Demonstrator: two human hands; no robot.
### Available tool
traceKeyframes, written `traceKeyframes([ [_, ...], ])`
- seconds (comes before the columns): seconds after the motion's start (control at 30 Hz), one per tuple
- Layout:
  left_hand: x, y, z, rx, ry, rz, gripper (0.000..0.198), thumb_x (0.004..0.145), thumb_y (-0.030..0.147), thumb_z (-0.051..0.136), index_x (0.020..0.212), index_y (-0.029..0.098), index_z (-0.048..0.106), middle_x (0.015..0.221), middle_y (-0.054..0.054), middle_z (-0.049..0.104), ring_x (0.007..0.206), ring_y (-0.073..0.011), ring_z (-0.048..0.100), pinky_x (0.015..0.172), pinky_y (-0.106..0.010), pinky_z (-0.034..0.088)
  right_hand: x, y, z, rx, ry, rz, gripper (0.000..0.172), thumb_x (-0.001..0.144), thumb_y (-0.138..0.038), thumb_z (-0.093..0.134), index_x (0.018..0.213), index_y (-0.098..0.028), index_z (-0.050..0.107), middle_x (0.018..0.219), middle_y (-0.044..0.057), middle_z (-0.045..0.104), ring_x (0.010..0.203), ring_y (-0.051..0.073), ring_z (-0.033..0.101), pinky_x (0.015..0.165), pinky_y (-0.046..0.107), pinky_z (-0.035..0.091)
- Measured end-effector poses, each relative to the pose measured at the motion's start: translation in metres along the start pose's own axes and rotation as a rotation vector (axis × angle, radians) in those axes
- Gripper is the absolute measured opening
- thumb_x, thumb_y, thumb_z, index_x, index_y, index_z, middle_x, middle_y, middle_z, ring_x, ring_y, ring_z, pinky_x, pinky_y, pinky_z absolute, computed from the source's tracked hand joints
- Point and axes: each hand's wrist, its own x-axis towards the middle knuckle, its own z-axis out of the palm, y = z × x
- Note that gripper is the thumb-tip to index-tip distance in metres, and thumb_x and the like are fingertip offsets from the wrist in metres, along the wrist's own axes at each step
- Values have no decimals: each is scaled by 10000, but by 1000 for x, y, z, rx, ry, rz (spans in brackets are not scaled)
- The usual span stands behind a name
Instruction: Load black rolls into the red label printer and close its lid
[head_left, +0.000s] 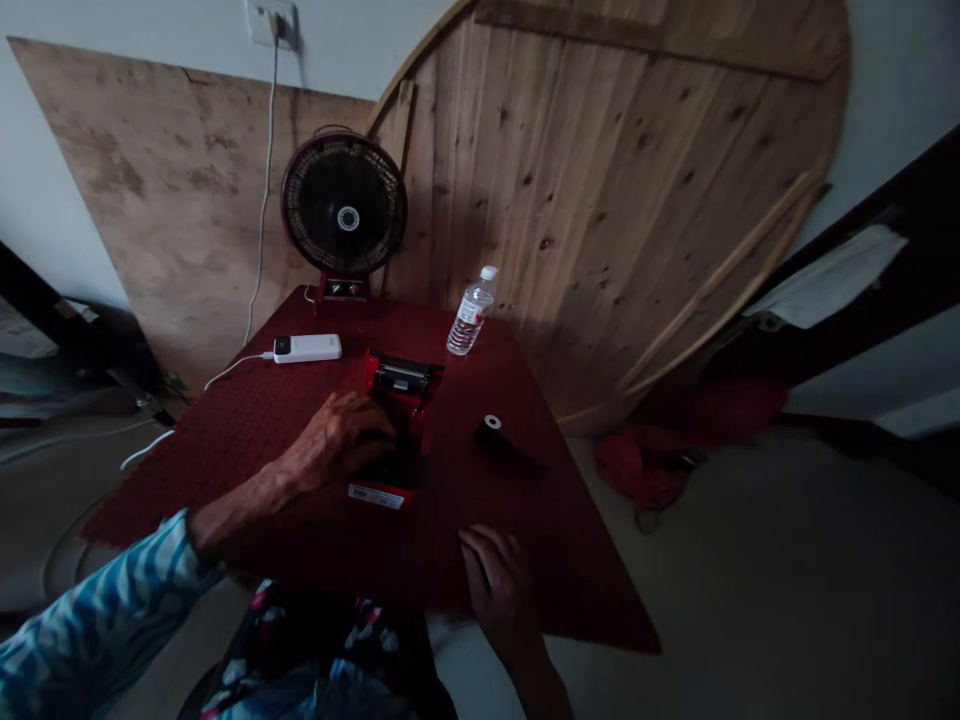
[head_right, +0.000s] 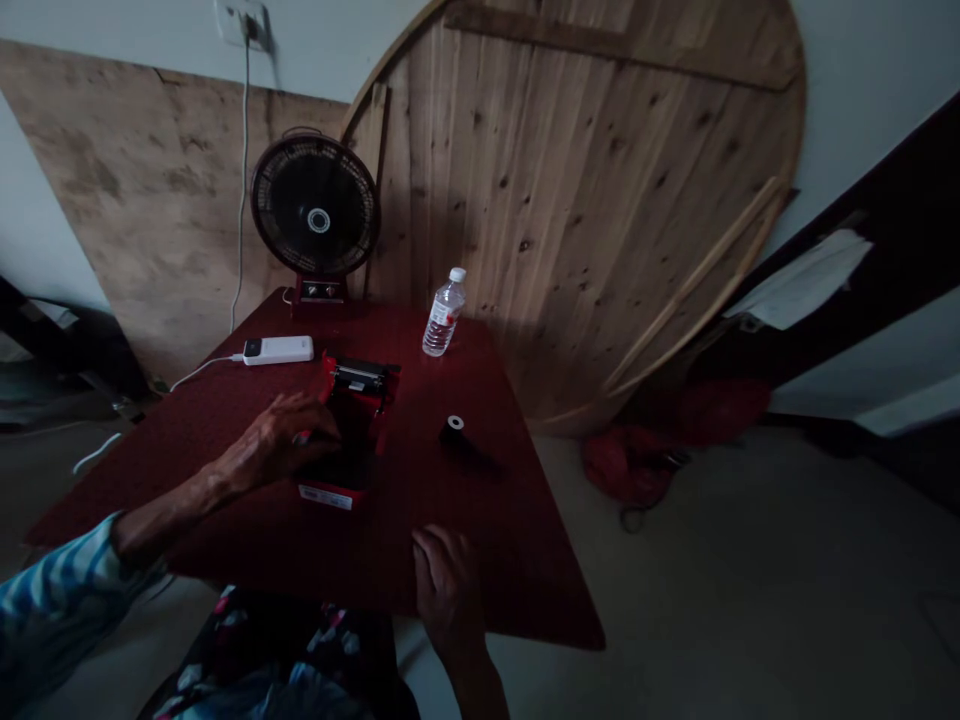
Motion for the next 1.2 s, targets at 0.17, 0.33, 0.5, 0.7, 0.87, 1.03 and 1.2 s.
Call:
traceKeyframes([
  [0.17,-30,12,5,137,-42,71,150,944,279,581,1008,253,715,951,-22,703,892,-188,568,797,-351,337,0,-1,0,-3,-10,14,202,998,-232,452,1058,-196,641,987,79,683,883,205,639,787,363,489],
  [0.33,-49,19,10,206,-95,125,219,938,205,536,1098,232,684,968,-44,685,890,-208,536,777,-362,349,2,-1,-3,-8,-26,16,206,995,-234,450,1048,-203,647,977,77,686,874,210,647,768,371,507],
  [0.5,-59,15,19,222,-6,198,299,922,180,521,1193,227,638,995,-64,678,935,-225,544,888,-406,366,17,-7,1,62,-74,14,203,982,-213,466,1089,-213,638,1009,75,688,931,201,659,810,351,540],
  [0.7,-66,9,28,130,65,194,336,958,159,421,1229,238,604,1034,-48,693,942,-192,576,997,-418,339,29,-15,10,156,-82,0,180,964,-189,492,1048,-214,650,966,64,698,895,186,680,786,320,568],
  [0.87,-70,10,30,86,75,165,339,958,183,403,1222,245,606,1077,-49,697,982,-201,579,1002,-427,339,35,-16,4,188,-1,44,192,961,-198,486,1060,-231,647,962,69,705,897,199,696,789,329,585],
  [1.03,-73,10,35,104,89,154,339,958,177,412,1226,249,608,1102,-55,693,1020,-208,575,1015,-441,335,76,-22,-6,212,75,41,219,969,-190,473,1131,-227,617,1049,88,672,977,195,667,847,334,564],
  [1.2,-75,9,38,136,116,141,304,951,165,450,1184,256,622,1068,-33,701,1002,-199,592,1033,-435,325,147,-22,-1,228,116,-31,284,977,-238,472,1248,-223,559,1202,115,605,1153,220,579,997,419,493],
])
